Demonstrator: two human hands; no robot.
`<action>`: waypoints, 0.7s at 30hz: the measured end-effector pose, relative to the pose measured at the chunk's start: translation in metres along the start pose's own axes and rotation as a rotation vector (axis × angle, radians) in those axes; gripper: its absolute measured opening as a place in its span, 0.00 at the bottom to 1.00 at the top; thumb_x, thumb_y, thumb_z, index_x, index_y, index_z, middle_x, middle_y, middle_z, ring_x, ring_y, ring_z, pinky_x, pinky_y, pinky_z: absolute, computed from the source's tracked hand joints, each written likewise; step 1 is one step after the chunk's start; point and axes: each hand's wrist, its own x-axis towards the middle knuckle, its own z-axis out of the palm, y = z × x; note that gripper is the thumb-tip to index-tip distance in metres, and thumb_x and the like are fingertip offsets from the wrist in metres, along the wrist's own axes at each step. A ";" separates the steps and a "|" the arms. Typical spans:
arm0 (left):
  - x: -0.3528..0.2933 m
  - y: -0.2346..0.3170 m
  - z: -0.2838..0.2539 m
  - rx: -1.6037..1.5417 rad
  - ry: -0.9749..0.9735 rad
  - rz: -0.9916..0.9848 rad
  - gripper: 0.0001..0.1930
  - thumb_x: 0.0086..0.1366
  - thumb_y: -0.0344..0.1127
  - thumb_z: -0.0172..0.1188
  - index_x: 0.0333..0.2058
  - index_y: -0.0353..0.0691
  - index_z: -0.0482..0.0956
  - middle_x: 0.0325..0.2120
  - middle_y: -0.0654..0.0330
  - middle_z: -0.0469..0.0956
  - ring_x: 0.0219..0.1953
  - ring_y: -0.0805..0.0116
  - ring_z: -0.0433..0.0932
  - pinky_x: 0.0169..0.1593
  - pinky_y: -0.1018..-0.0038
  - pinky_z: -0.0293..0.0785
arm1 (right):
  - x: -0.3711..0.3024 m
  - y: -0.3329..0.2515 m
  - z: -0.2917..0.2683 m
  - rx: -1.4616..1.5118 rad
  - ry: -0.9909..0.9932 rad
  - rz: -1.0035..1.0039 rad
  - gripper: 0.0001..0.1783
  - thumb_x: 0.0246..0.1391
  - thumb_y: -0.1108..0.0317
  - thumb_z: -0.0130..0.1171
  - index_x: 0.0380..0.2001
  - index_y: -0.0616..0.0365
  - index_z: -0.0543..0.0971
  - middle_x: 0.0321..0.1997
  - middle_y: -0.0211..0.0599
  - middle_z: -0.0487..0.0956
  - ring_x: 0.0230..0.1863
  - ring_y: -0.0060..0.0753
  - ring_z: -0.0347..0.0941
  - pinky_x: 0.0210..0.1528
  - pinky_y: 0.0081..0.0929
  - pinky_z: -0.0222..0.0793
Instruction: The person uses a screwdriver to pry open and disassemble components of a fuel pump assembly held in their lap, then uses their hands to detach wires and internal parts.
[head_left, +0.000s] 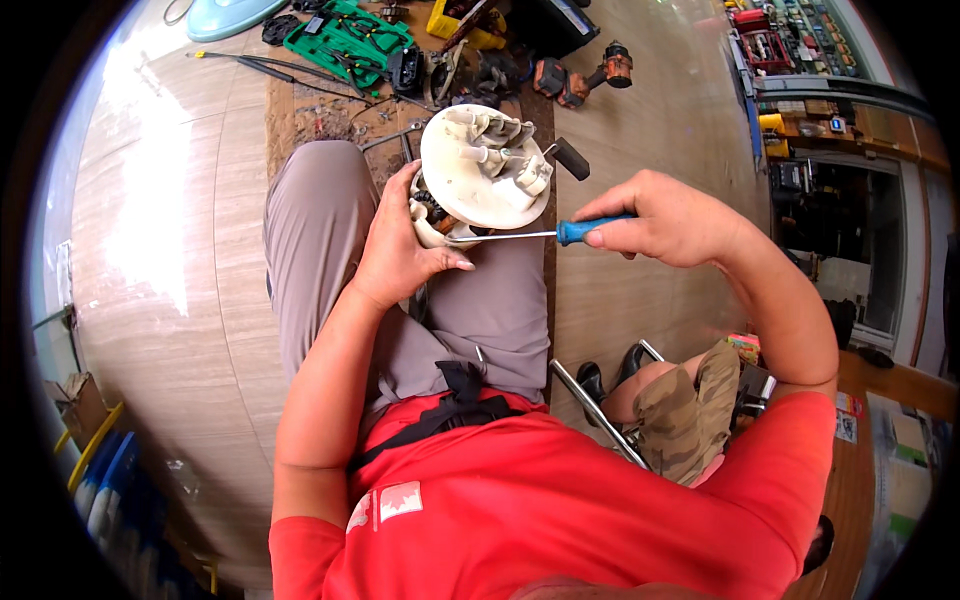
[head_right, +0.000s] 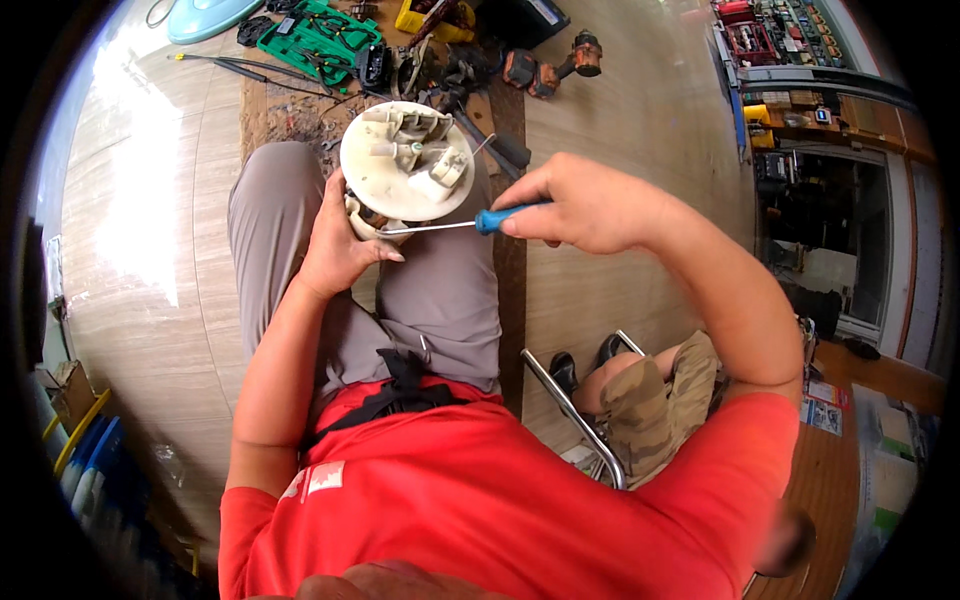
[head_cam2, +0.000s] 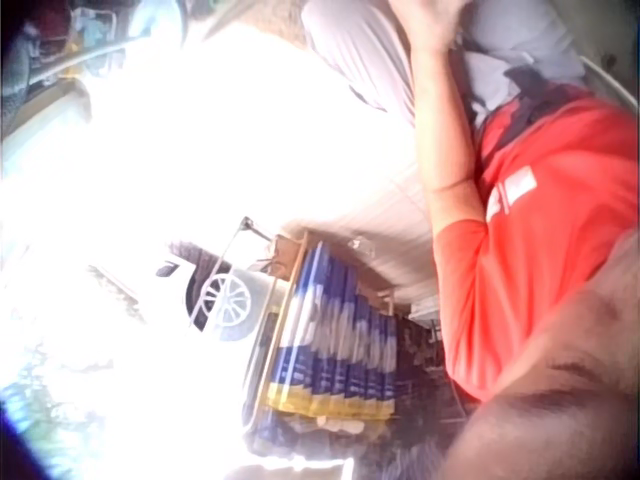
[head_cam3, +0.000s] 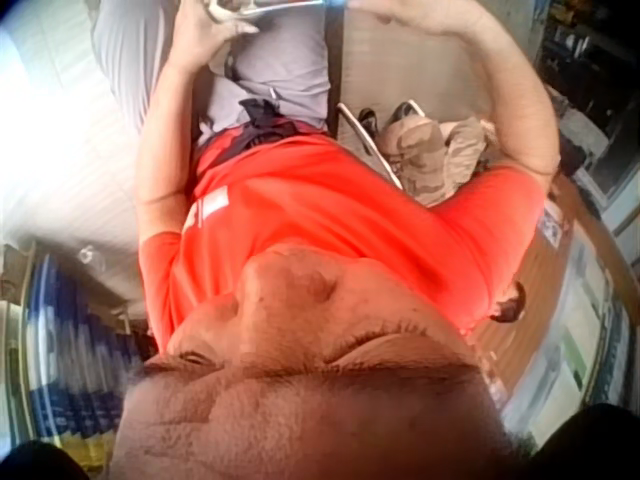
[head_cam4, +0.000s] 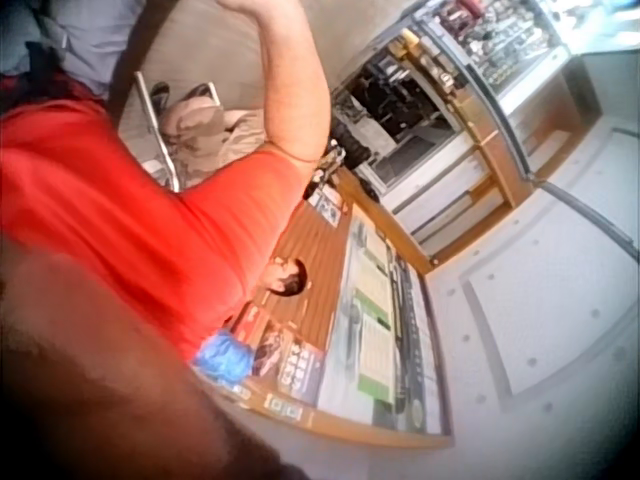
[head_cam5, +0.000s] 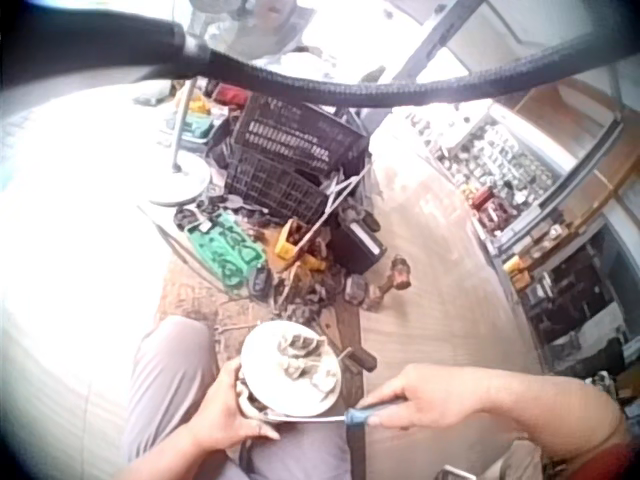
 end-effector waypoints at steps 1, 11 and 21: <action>0.001 -0.001 0.001 -0.002 0.001 -0.004 0.66 0.30 0.39 0.87 0.67 0.31 0.54 0.61 0.45 0.66 0.63 0.49 0.68 0.67 0.62 0.65 | 0.000 -0.002 -0.002 -0.019 0.004 -0.006 0.19 0.61 0.60 0.63 0.49 0.62 0.83 0.26 0.32 0.79 0.27 0.21 0.72 0.32 0.26 0.70; 0.001 -0.008 0.010 -0.008 0.025 0.008 0.65 0.33 0.41 0.87 0.66 0.30 0.53 0.61 0.43 0.64 0.63 0.44 0.67 0.67 0.60 0.64 | 0.004 -0.059 -0.014 -0.412 -0.005 -0.009 0.17 0.58 0.63 0.63 0.47 0.61 0.83 0.33 0.50 0.83 0.32 0.43 0.79 0.39 0.34 0.74; 0.000 -0.011 0.011 -0.025 0.077 0.027 0.63 0.33 0.44 0.87 0.65 0.30 0.56 0.61 0.42 0.65 0.64 0.45 0.66 0.68 0.60 0.62 | -0.003 -0.081 0.004 -0.583 0.048 -0.045 0.16 0.56 0.64 0.61 0.45 0.59 0.84 0.36 0.54 0.83 0.38 0.57 0.79 0.43 0.44 0.75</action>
